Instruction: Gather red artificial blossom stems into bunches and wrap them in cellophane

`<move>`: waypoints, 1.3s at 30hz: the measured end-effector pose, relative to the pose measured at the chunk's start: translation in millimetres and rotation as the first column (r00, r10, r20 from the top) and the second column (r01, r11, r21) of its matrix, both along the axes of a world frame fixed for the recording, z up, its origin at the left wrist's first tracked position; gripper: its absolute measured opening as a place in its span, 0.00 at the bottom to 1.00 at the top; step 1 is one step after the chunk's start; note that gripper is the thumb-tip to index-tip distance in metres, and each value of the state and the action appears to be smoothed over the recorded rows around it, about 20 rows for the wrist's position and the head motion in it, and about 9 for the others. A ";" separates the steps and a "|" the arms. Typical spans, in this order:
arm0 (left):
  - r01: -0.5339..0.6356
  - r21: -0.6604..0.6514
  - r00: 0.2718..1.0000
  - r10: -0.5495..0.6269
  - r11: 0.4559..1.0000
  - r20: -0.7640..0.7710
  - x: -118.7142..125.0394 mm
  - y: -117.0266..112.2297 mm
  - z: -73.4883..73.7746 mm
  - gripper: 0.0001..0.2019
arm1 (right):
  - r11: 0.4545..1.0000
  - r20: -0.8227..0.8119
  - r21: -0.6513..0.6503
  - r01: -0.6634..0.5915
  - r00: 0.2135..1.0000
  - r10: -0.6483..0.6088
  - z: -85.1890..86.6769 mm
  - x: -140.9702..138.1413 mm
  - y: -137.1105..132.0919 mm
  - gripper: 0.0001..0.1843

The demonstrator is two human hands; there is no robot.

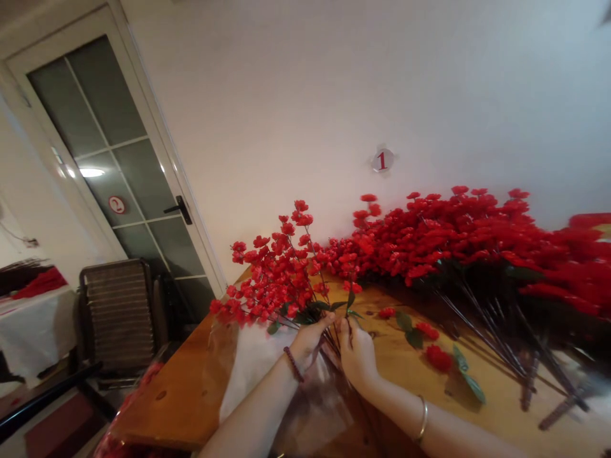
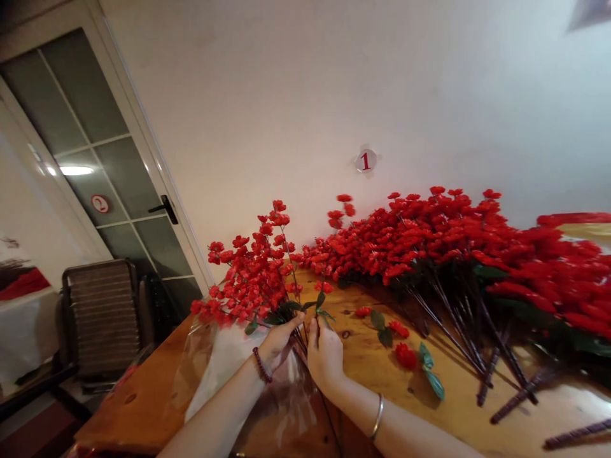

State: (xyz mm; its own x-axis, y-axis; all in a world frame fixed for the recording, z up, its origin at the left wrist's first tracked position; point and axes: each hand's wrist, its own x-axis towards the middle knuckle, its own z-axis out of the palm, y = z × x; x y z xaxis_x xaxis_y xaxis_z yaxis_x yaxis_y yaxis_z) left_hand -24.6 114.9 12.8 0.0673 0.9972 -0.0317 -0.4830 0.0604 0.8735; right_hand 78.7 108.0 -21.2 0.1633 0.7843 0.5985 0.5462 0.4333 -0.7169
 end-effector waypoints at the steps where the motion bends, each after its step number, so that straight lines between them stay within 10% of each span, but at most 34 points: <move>1: -0.015 0.004 1.000 0.015 1.000 0.005 -0.1 0.2 0.0 0.21 | 1.000 0.002 0.000 -0.005 1.000 0.005 0.8 0.1 -0.3 0.32; 39: 0.039 -0.064 0.998 -0.035 0.997 0.059 0.6 -3.5 3.5 0.20 | 0.999 -0.018 0.032 -0.012 1.000 0.013 -1.1 -0.4 -0.4 0.30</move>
State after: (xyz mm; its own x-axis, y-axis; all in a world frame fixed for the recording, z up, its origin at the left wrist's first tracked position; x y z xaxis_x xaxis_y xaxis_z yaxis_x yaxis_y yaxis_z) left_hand -24.0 111.4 16.3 0.1080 0.9899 -0.0914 -0.5292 0.1351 0.8377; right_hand 78.3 107.6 -22.3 0.1646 0.7669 0.6202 0.5274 0.4630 -0.7124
